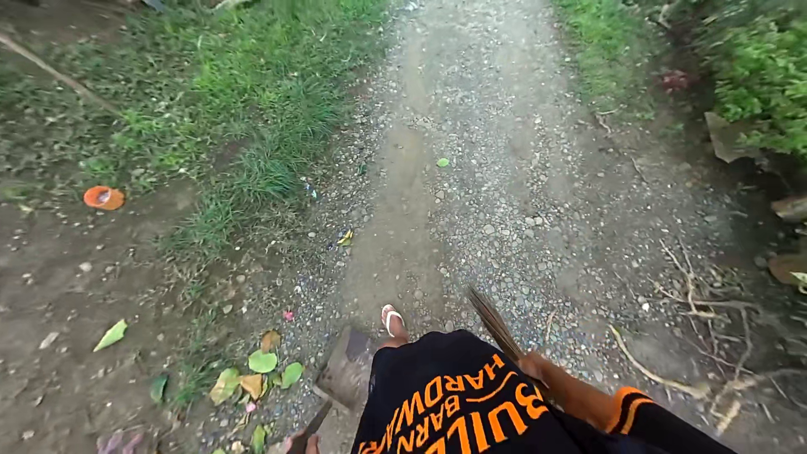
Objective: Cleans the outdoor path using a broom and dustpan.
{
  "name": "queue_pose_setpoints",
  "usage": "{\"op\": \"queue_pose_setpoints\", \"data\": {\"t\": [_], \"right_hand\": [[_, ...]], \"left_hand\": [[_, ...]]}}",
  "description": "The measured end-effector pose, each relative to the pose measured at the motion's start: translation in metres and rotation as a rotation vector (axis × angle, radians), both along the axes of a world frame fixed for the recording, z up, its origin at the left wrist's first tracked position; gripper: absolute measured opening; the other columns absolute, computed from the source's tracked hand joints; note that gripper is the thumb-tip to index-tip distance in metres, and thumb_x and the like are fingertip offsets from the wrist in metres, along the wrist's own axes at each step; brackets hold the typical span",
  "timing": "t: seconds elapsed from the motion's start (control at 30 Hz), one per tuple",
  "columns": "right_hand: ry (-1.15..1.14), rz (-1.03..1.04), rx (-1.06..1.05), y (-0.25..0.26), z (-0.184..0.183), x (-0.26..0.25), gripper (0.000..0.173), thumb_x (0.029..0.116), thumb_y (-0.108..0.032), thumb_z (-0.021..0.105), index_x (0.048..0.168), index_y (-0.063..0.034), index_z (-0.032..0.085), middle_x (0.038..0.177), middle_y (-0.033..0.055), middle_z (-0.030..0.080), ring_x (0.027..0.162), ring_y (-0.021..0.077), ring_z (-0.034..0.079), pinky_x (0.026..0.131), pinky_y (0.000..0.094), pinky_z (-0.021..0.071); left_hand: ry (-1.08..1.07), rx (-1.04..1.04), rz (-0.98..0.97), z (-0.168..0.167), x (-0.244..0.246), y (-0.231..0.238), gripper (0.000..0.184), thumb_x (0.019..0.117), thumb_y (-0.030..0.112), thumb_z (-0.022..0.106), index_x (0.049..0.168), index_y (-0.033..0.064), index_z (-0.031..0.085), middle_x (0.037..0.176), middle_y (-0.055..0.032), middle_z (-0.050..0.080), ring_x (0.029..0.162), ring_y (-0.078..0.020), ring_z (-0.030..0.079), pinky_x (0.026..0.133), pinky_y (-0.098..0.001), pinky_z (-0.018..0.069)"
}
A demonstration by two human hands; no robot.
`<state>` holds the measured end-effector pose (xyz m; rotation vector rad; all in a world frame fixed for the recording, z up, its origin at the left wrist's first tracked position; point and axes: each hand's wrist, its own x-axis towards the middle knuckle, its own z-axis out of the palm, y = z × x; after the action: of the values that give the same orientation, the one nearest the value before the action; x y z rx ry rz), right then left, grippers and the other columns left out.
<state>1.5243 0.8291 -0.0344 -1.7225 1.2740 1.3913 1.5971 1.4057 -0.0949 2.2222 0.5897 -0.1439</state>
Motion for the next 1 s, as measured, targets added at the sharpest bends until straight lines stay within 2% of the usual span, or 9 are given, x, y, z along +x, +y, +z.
{"op": "queue_pose_setpoints", "data": {"t": [0.2, 0.33, 0.4, 0.57, 0.63, 0.7, 0.8, 0.93, 1.0], "right_hand": [[-0.139, -0.125, -0.034, 0.015, 0.010, 0.075, 0.044, 0.0963, -0.033, 0.069, 0.118, 0.0047, 0.066, 0.117, 0.0240, 0.067, 0.109, 0.0341, 0.065, 0.095, 0.0540, 0.0502], [-0.268, -0.174, -0.123, 0.018, -0.004, 0.121, 0.041, 0.0938, -0.031, 0.073, 0.116, 0.0038, 0.067, 0.111, 0.0245, 0.069, 0.105, 0.0361, 0.067, 0.092, 0.0560, 0.0512], [-0.288, -0.192, -0.161, 0.014, -0.014, 0.138, 0.044, 0.0957, -0.034, 0.071, 0.118, 0.0034, 0.067, 0.114, 0.0254, 0.069, 0.108, 0.0378, 0.066, 0.095, 0.0567, 0.0506], [-0.349, -0.309, -0.214, -0.007, -0.012, 0.195, 0.038, 0.0966, -0.027, 0.072, 0.113, 0.0073, 0.067, 0.104, 0.0265, 0.069, 0.098, 0.0377, 0.067, 0.089, 0.0566, 0.0518], [-0.369, -0.355, -0.232, -0.028, -0.023, 0.215, 0.035, 0.0921, -0.026, 0.077, 0.106, 0.0058, 0.067, 0.095, 0.0233, 0.069, 0.089, 0.0348, 0.067, 0.082, 0.0553, 0.0525], [-0.333, -0.342, -0.227, -0.059, -0.036, 0.241, 0.040, 0.0899, -0.029, 0.080, 0.108, 0.0054, 0.069, 0.099, 0.0244, 0.070, 0.094, 0.0365, 0.068, 0.086, 0.0572, 0.0524], [-0.335, -0.288, -0.208, -0.112, -0.065, 0.299, 0.041, 0.0889, -0.030, 0.080, 0.109, 0.0041, 0.068, 0.099, 0.0237, 0.070, 0.092, 0.0365, 0.068, 0.084, 0.0572, 0.0536], [-0.244, -0.123, -0.168, -0.198, -0.091, 0.404, 0.051, 0.0875, -0.030, 0.079, 0.124, 0.0016, 0.064, 0.113, 0.0257, 0.068, 0.106, 0.0401, 0.067, 0.093, 0.0613, 0.0526], [-0.213, -0.045, -0.187, -0.247, -0.112, 0.473, 0.062, 0.0881, -0.030, 0.078, 0.138, -0.0007, 0.056, 0.121, 0.0266, 0.067, 0.113, 0.0418, 0.065, 0.097, 0.0625, 0.0508]], "left_hand": [[0.026, -0.061, -0.080, -0.016, 0.102, -0.008, 0.033, 0.0864, -0.002, 0.072, 0.117, -0.0115, 0.062, 0.113, -0.0288, 0.067, 0.108, -0.0363, 0.065, 0.099, -0.0526, 0.0513], [-0.048, -0.136, -0.040, -0.031, 0.165, -0.026, 0.037, 0.0801, -0.004, 0.072, 0.115, -0.0123, 0.063, 0.108, -0.0260, 0.069, 0.102, -0.0315, 0.067, 0.094, -0.0497, 0.0533], [-0.023, -0.172, -0.015, -0.036, 0.191, -0.037, 0.039, 0.0798, -0.004, 0.072, 0.117, -0.0120, 0.062, 0.110, -0.0251, 0.069, 0.103, -0.0300, 0.067, 0.095, -0.0482, 0.0531], [-0.042, -0.192, -0.081, -0.036, 0.235, -0.069, 0.036, 0.0818, -0.003, 0.069, 0.116, -0.0125, 0.062, 0.108, -0.0247, 0.069, 0.102, -0.0296, 0.067, 0.094, -0.0465, 0.0537], [-0.027, -0.181, -0.084, -0.042, 0.246, -0.082, 0.035, 0.0830, -0.003, 0.068, 0.116, -0.0123, 0.061, 0.110, -0.0261, 0.068, 0.103, -0.0314, 0.066, 0.095, -0.0476, 0.0530], [0.004, -0.154, -0.082, -0.048, 0.260, -0.099, 0.034, 0.0843, -0.003, 0.066, 0.117, -0.0120, 0.060, 0.111, -0.0268, 0.067, 0.105, -0.0318, 0.066, 0.095, -0.0476, 0.0530], [0.061, -0.087, -0.051, -0.050, 0.289, -0.132, 0.032, 0.0886, -0.004, 0.066, 0.119, -0.0127, 0.060, 0.117, -0.0294, 0.066, 0.112, -0.0344, 0.064, 0.102, -0.0476, 0.0502], [0.074, -0.035, -0.076, -0.060, 0.323, -0.177, 0.033, 0.0878, -0.001, 0.064, 0.116, -0.0161, 0.058, 0.115, -0.0319, 0.064, 0.110, -0.0365, 0.063, 0.099, -0.0490, 0.0506], [0.198, -0.021, -0.082, -0.057, 0.349, -0.202, 0.037, 0.0931, -0.001, 0.061, 0.125, -0.0176, 0.054, 0.127, -0.0355, 0.059, 0.121, -0.0404, 0.058, 0.107, -0.0511, 0.0463]]}}
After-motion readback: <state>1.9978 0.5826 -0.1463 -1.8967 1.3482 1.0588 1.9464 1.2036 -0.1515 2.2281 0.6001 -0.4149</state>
